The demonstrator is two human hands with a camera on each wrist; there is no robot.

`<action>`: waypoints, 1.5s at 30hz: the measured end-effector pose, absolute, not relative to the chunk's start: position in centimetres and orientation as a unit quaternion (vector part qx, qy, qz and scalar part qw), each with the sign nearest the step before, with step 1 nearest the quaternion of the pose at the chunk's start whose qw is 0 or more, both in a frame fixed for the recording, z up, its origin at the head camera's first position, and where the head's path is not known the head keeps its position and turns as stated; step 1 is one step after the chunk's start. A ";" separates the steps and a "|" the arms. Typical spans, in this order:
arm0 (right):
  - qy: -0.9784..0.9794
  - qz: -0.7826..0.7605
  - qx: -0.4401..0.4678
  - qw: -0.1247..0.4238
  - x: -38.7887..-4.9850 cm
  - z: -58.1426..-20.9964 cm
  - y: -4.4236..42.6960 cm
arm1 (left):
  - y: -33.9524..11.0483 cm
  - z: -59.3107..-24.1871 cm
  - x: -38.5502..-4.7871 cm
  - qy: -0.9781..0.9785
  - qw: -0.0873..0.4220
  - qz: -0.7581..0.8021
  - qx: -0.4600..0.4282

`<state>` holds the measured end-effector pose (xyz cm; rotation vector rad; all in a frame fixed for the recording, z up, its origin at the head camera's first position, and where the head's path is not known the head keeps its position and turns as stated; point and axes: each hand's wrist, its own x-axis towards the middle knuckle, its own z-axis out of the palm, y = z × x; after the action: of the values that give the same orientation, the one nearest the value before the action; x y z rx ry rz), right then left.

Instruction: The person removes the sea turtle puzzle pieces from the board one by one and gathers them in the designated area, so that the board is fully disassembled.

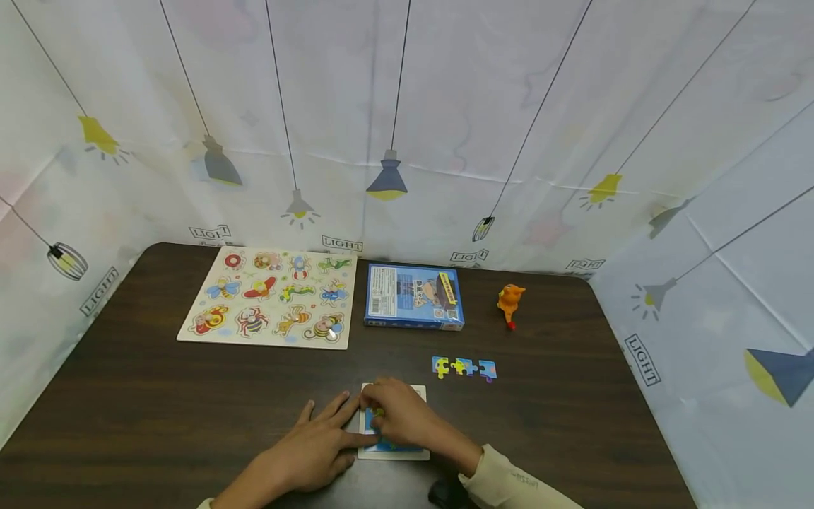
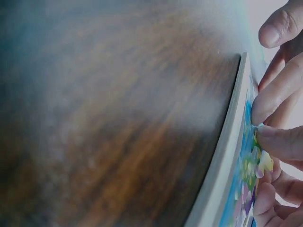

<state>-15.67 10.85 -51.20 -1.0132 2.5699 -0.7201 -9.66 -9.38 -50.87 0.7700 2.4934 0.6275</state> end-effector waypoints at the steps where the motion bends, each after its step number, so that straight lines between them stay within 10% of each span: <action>1: 0.889 -0.258 -0.351 0.143 -15.7 -51.2 10.9 | -9.4 -50.9 -9.7 0.905 0.228 0.228 0.279; 21: 0.836 -0.421 -0.304 0.178 -16.4 -50.5 14.2 | -9.2 -50.9 -9.7 0.905 0.223 0.225 0.285; 45: 0.953 -0.191 -0.234 0.040 -17.8 -51.7 20.4 | -9.4 -51.0 -9.7 0.902 0.221 0.231 0.289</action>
<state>-17.80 20.37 -51.67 -0.7168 2.9190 -0.5850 -9.67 -9.42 -50.99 0.7998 2.4942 0.6373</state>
